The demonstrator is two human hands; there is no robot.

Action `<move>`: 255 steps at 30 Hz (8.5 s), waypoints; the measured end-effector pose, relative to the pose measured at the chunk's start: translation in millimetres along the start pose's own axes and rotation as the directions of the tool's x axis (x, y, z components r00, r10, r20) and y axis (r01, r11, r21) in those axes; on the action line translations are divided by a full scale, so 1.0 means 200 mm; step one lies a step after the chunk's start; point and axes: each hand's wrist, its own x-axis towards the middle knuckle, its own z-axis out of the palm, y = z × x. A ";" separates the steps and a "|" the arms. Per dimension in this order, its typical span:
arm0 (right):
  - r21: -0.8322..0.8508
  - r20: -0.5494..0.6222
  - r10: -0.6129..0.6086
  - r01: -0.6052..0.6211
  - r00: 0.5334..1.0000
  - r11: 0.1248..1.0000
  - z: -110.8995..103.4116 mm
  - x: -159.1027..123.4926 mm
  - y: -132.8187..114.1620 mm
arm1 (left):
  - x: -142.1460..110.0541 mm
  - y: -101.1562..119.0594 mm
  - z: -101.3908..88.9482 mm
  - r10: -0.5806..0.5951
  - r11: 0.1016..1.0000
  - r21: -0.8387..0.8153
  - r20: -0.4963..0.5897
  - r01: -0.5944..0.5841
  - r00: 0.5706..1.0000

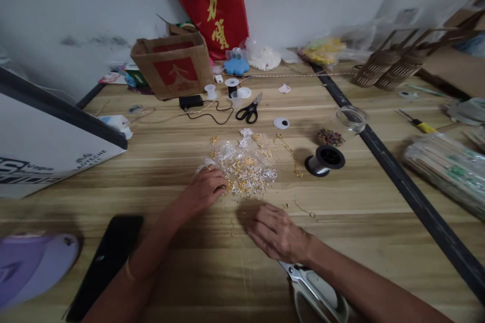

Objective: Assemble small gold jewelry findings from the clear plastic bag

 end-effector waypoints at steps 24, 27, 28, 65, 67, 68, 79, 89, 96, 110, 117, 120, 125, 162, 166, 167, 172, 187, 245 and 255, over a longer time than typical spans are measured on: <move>0.023 -0.005 0.013 -0.013 1.000 1.000 0.00 0.00 0.00 | -0.01 0.02 -0.04 0.000 0.999 -0.037 0.099 0.004 0.995; 0.020 0.008 0.010 -0.010 1.000 1.000 0.00 0.00 0.00 | -0.01 0.03 -0.03 -0.002 0.999 -0.034 0.102 0.006 0.995; 0.019 0.012 0.011 -0.012 1.000 1.000 0.00 0.00 0.00 | 0.00 0.03 -0.03 -0.002 0.999 -0.041 0.101 0.007 0.995; -0.010 0.012 -0.001 0.001 1.000 1.000 0.01 0.00 0.01 | 0.02 0.04 0.03 0.006 0.998 -0.060 -0.127 -0.013 0.992; -0.012 0.005 -0.005 0.005 1.000 1.000 0.00 0.00 0.01 | 0.02 0.04 0.02 0.006 0.997 -0.071 -0.152 -0.016 0.988; -0.013 0.003 -0.004 0.004 1.000 1.000 0.00 0.01 0.00 | 0.02 0.03 0.02 0.009 0.997 -0.071 -0.158 -0.020 0.987; -0.010 -0.001 -0.009 0.009 1.000 1.000 -0.02 0.02 0.00 | 0.02 0.05 0.04 -0.036 0.998 -0.057 -0.189 0.026 0.981; -0.007 0.000 -0.006 0.006 1.000 1.000 -0.01 0.01 0.00 | 0.03 0.07 0.07 -0.062 0.997 -0.054 -0.174 0.054 0.983; -0.019 0.009 -0.011 0.011 1.000 1.000 0.00 0.01 0.00 | 0.03 0.08 0.06 -0.072 0.996 -0.071 -0.196 0.059 0.978; 0.004 0.014 -0.010 0.010 1.000 1.000 -0.01 0.01 0.00 | 0.02 0.07 0.08 -0.055 0.998 -0.044 -0.227 0.047 0.972; 0.000 0.033 0.006 -0.006 0.999 1.000 0.01 0.00 0.00 | 0.02 0.07 0.11 -0.033 0.999 -0.001 -0.249 0.034 0.968; 0.000 0.024 0.001 -0.001 1.000 1.000 0.01 0.00 0.00 | 0.02 0.06 0.11 -0.052 0.998 -0.054 -0.265 0.039 0.963; -0.010 0.015 0.007 -0.007 1.000 1.000 0.01 0.00 0.00 | 0.03 0.05 0.09 -0.359 0.845 -0.493 -0.235 0.207 0.903; 0.016 0.000 0.028 -0.028 1.000 0.999 0.01 0.01 0.00 | 0.05 0.08 0.09 -0.483 0.460 -0.877 -0.116 0.139 0.868; 0.019 0.006 0.033 -0.033 0.999 0.999 0.01 0.00 0.01 | 0.05 0.08 0.10 -0.501 0.492 -0.856 -0.132 0.157 0.855; 0.018 0.005 0.032 -0.032 0.999 0.999 0.01 0.00 0.01 | 0.05 0.08 0.10 -0.504 0.497 -0.853 -0.135 0.159 0.853; 0.018 -0.010 0.027 -0.027 1.000 0.999 0.00 0.01 0.00 | 0.05 0.08 0.11 -0.506 0.502 -0.851 -0.141 0.157 0.851; 0.040 -0.004 0.025 -0.025 1.000 0.999 0.01 0.00 0.01 | 0.03 0.08 0.11 -0.428 0.675 -0.717 -0.191 0.172 0.883; 0.026 -0.039 0.056 -0.055 0.998 0.998 0.01 0.02 0.00 | 0.00 -0.05 0.17 0.016 0.962 -0.250 -0.362 -0.114 0.932; 0.038 -0.042 0.056 -0.054 0.998 0.998 0.01 0.02 0.00 | 0.00 -0.05 0.17 0.030 0.963 -0.239 -0.371 -0.127 0.928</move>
